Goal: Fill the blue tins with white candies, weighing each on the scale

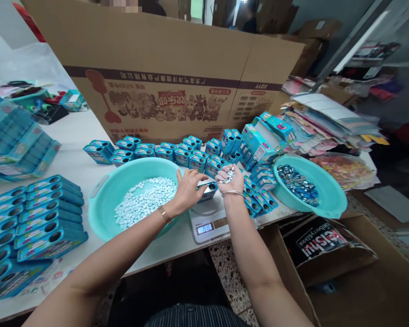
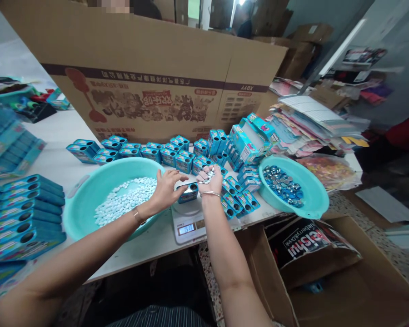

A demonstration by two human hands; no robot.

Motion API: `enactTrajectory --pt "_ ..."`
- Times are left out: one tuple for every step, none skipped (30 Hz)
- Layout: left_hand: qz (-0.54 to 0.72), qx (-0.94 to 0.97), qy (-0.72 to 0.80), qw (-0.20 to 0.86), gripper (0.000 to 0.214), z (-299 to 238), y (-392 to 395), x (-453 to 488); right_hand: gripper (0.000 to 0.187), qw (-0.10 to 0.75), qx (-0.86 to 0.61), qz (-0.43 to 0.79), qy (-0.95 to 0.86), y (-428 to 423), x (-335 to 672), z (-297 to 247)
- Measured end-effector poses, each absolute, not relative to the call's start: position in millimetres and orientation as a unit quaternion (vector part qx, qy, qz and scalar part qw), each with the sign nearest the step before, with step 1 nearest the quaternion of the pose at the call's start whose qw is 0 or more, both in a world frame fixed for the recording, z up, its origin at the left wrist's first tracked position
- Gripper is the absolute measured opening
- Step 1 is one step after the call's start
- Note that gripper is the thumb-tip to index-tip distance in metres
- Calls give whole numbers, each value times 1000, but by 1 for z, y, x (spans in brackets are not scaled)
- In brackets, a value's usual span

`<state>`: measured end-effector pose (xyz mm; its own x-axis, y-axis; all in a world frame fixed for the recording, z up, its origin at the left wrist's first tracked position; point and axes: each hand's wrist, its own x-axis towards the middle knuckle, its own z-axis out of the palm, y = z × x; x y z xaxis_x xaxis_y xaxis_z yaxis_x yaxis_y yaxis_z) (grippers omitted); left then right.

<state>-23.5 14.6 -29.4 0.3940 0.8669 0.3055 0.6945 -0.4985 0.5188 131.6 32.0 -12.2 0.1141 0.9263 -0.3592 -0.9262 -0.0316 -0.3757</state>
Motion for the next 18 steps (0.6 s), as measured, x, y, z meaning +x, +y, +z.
enactTrajectory --pt "283 822 470 151 18 -29 14 -22 28 694 -270 668 -6 33 131 -14" --pt "289 826 462 145 17 -28 13 -20 28 692 -271 669 -11 34 131 -15" --pt "294 830 453 140 18 -27 12 -18 28 691 -274 668 -14 34 130 -17" --pt "298 835 443 134 18 -26 12 -15 28 692 -278 666 -16 35 130 -18" --pt "299 840 434 129 19 -26 11 -12 28 695 -281 661 -15 35 129 -19" --pt "297 846 426 125 21 -25 10 -9 28 699 -285 655 -13 36 128 -19" --pt "292 851 418 123 22 -25 10 -6 28 702 -289 651 -10 36 127 -19" --pt "286 856 413 121 24 -24 9 -4 28 704 -292 647 -9 36 126 -18" --pt "280 861 408 120 25 -25 8 -3 28 705 -295 646 -9 35 125 -17" --pt "274 864 405 119 26 -25 8 -3 29 704 -296 645 -12 35 124 -17" --pt "268 867 404 117 27 -26 8 -3 29 704 -297 645 -15 35 124 -16" --pt "264 867 406 115 28 -26 8 -3 29 704 -297 645 -18 34 124 -15" --pt "262 867 409 114 28 -27 8 -4 29 704 -297 645 -20 34 124 -15" --pt "260 865 414 113 26 -27 8 -6 30 705 -298 644 -22 34 124 -15" --pt "259 864 418 113 25 -27 8 -7 30 706 -299 642 -22 34 125 -16" --pt "259 862 422 113 23 -27 9 -8 31 706 -300 642 -23 35 126 -16" --pt "258 860 425 114 22 -27 9 -9 31 705 -301 642 -26 35 127 -17" --pt "257 859 428 115 21 -27 9 -9 32 703 -301 643 -30 35 128 -18"
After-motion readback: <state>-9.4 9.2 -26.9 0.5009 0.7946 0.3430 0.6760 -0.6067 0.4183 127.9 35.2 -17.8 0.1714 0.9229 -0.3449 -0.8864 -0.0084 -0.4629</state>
